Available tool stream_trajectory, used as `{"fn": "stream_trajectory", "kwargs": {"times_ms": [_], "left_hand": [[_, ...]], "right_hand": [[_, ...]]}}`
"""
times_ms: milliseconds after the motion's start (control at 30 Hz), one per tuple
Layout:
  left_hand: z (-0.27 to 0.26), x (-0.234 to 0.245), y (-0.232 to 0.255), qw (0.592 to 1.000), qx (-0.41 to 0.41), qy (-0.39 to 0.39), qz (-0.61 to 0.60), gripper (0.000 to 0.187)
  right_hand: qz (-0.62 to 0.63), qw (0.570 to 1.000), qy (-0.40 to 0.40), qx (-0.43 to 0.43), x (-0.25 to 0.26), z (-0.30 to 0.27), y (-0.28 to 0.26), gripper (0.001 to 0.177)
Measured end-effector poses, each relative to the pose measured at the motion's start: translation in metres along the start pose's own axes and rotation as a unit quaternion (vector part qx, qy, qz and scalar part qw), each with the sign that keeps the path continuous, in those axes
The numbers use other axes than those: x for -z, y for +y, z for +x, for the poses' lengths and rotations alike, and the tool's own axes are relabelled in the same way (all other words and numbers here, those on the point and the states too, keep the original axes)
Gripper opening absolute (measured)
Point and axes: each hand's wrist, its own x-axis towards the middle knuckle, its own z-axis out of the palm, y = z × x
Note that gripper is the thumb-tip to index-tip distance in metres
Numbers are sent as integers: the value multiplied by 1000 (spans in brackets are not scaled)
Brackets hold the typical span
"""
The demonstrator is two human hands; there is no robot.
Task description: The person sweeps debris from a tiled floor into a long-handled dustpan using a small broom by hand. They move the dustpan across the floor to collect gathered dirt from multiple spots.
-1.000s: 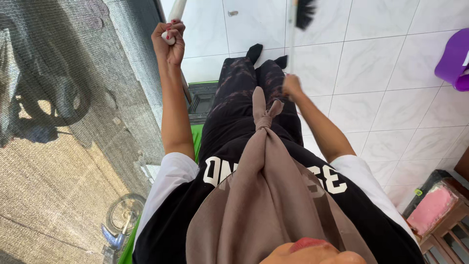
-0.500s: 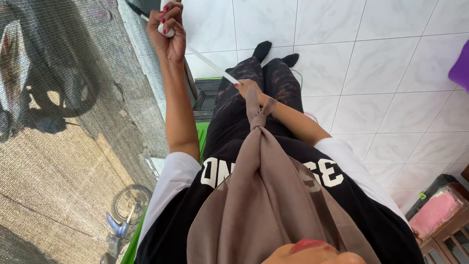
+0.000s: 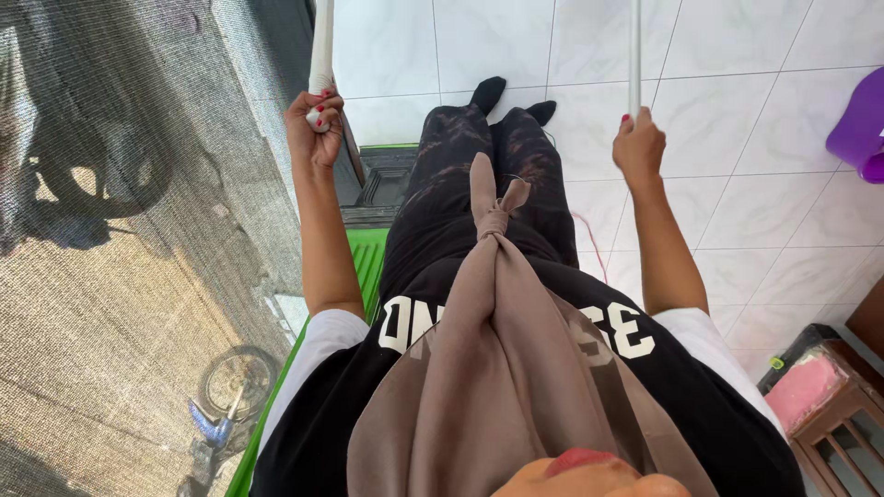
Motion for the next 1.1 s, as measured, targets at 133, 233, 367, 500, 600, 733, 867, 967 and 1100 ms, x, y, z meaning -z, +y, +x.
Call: {"fn": "stream_trajectory", "kwargs": {"times_ms": [133,233,367,500,600,733,867,967,1100], "left_hand": [[36,51,21,994,-11,101,47,22],[63,74,26,991,32,130,21,22],[95,88,18,987,35,152,29,22],[104,92,24,982,10,189,-1,26],[94,97,36,980,-17,196,8,36],[82,95,48,985,-4,170,12,36],[70,91,56,987,15,154,35,36],[61,79,62,991,19,128,23,35],[54,49,60,995,47,58,-69,27]], "right_hand": [[7,994,-24,-107,-35,23,20,26],[-25,994,-57,-90,-69,-3,17,29],[-50,983,-150,-89,-87,-63,-29,32],[-56,980,-188,-40,-47,-107,-66,33],[-51,978,-204,-14,-7,-123,-83,25],[-43,978,-193,-65,30,-137,-88,27],[-12,993,-80,-91,26,-123,-39,25],[2,991,-25,-131,2,-93,1,27],[162,930,-59,-324,-29,-36,1,35]]}}
